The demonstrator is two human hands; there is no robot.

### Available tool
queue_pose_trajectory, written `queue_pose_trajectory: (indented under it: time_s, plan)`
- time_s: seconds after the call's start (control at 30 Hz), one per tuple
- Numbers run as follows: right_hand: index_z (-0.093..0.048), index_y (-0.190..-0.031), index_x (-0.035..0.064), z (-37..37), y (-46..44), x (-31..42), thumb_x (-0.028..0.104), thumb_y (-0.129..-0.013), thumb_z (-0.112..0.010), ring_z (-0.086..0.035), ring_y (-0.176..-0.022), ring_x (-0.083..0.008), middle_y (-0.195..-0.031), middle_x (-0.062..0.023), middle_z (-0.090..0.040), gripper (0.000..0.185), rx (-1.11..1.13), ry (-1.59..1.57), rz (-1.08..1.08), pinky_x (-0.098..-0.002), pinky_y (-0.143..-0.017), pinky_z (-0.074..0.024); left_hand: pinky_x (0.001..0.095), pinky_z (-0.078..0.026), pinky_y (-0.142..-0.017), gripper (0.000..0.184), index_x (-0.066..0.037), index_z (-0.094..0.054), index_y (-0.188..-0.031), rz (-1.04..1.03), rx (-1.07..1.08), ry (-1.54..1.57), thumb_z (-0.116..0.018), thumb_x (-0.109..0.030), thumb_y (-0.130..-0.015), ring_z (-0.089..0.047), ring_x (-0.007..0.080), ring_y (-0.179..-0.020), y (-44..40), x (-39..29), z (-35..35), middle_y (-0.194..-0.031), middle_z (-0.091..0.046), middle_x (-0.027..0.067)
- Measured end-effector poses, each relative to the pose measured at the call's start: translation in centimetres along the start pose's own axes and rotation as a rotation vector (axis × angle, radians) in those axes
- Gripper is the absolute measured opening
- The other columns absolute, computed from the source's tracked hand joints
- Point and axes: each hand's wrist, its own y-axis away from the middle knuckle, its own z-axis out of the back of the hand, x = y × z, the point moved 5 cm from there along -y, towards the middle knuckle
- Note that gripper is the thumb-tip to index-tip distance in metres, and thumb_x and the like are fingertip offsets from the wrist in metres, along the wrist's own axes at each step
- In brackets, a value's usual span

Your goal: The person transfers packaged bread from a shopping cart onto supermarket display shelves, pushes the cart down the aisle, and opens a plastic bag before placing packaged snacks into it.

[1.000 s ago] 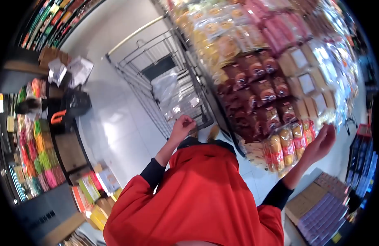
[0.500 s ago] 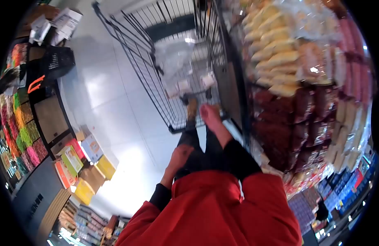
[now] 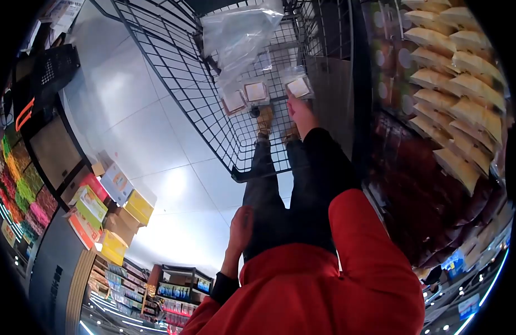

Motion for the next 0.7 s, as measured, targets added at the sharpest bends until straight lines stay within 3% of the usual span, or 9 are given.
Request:
queue_pose_trajectory:
  time_s: [0.1, 0.17, 0.23, 0.33, 0.43, 0.53, 0.6, 0.63, 0.7]
  plan:
    - [-0.063, -0.089, 0.0034, 1.6, 3.8, -0.4, 0.034, -0.086, -0.080, -0.057, -0.054, -0.0126, -0.072, -0.0023, -0.063, 0.036, 0.050, 0.232, 0.002, -0.0286, -0.044, -0.0443, 0.0352, -0.052, -0.092, 0.027, 0.002, -0.060, -0.124, -0.032, 0.030, 0.044, -0.057, -0.009, -0.100, -0.067, 0.0261, -0.106, -0.9, -3.0, 0.0, -0.113, -0.069, 0.0168]
    - [-0.066, -0.096, 0.0103, 1.8, 6.4, -2.5, 0.036, -0.096, -0.070, -0.060, -0.063, -0.0110, -0.081, 0.0009, -0.064, 0.026, 0.098, -0.148, -0.179, -0.0241, -0.046, -0.0425, 0.0345, -0.051, -0.092, 0.027, 0.002, -0.060, -0.125, -0.082, 0.004, 0.080, -0.056, -0.009, -0.100, -0.067, 0.0247, -0.105, -1.7, -4.3, -0.2, -0.113, -0.069, 0.0156]
    - [-0.066, -0.090, 0.0037, 3.3, 11.3, -2.8, 0.021, -0.092, -0.075, -0.065, -0.061, -0.0117, -0.077, -0.0050, -0.068, 0.019, 0.356, -0.264, -0.217, -0.0213, -0.046, -0.0491, 0.0353, -0.051, -0.096, 0.030, 0.002, -0.057, -0.129, -0.128, 0.002, 0.167, -0.056, -0.009, -0.101, -0.065, 0.0264, -0.112, -3.5, -6.9, 0.1, -0.118, -0.067, 0.0172]
    - [-0.067, -0.092, 0.0039, 6.4, 23.0, -1.5, 0.024, -0.095, -0.072, -0.065, -0.069, -0.0110, -0.080, -0.0031, -0.067, 0.021, 0.457, -0.352, -0.134, -0.0197, -0.054, -0.0503, 0.0372, -0.051, -0.099, 0.045, 0.002, -0.046, -0.141, -0.245, -0.005, 0.238, -0.059, -0.011, -0.100, -0.061, 0.0284, -0.121, -5.7, -13.2, 0.6, -0.133, -0.059, 0.0196]
    - [-0.067, -0.094, 0.0046, 9.7, 32.1, 0.2, 0.026, -0.097, -0.069, -0.062, -0.069, -0.0098, -0.080, -0.0005, -0.065, 0.022, 0.621, -0.268, 0.102, -0.0197, -0.058, -0.0474, 0.0380, -0.052, -0.098, 0.058, 0.001, -0.034, -0.147, -0.328, -0.032, 0.381, -0.062, -0.012, -0.099, -0.059, 0.0285, -0.123, -5.7, -19.0, 0.8, -0.138, -0.054, 0.0195]
    - [-0.064, -0.112, 0.0057, 12.9, 38.8, 1.7, 0.030, -0.099, -0.067, -0.063, -0.087, -0.0082, -0.095, -0.0013, -0.068, 0.028, 0.652, -0.049, 0.384, -0.0227, -0.075, -0.0491, 0.0386, -0.045, -0.106, 0.061, 0.000, -0.032, -0.149, -0.365, 0.106, 0.605, -0.063, -0.012, -0.098, -0.047, 0.0271, -0.135, -4.2, -24.2, 0.7, -0.146, -0.045, 0.0168]
    - [-0.067, -0.104, 0.0000, 15.2, 42.7, 2.9, 0.025, -0.098, -0.066, -0.066, -0.080, -0.0123, -0.089, -0.0034, -0.069, 0.026, 0.505, 0.171, 0.709, -0.0274, -0.071, -0.0502, 0.0380, -0.046, -0.106, 0.057, 0.001, -0.035, -0.145, -0.401, 0.183, 0.689, -0.064, -0.010, -0.097, -0.049, 0.0245, -0.133, -2.1, -26.9, 0.6, -0.140, -0.050, 0.0157]
    - [-0.065, -0.111, -0.0020, 16.4, 43.1, 2.7, 0.026, -0.099, -0.066, -0.067, -0.087, -0.0156, -0.094, -0.0080, -0.071, 0.031, 0.443, 0.261, 0.835, -0.0309, -0.076, -0.0523, 0.0378, -0.049, -0.102, 0.056, 0.001, -0.036, -0.144, -0.409, 0.192, 0.690, -0.065, -0.009, -0.097, -0.053, 0.0243, -0.127, -1.0, -27.8, 0.5, -0.135, -0.054, 0.0153]
    - [-0.063, -0.115, -0.0018, 19.4, 47.6, 4.9, 0.025, -0.099, -0.066, -0.067, -0.089, -0.0162, -0.096, -0.0093, -0.071, 0.032, 0.446, 0.244, 0.902, -0.0313, -0.079, -0.0525, 0.0355, -0.048, -0.102, 0.050, 0.001, -0.041, -0.141, -0.491, 0.202, 0.743, -0.064, -0.008, -0.097, -0.058, 0.0212, -0.121, 1.0, -29.5, 0.1, -0.128, -0.060, 0.0123]
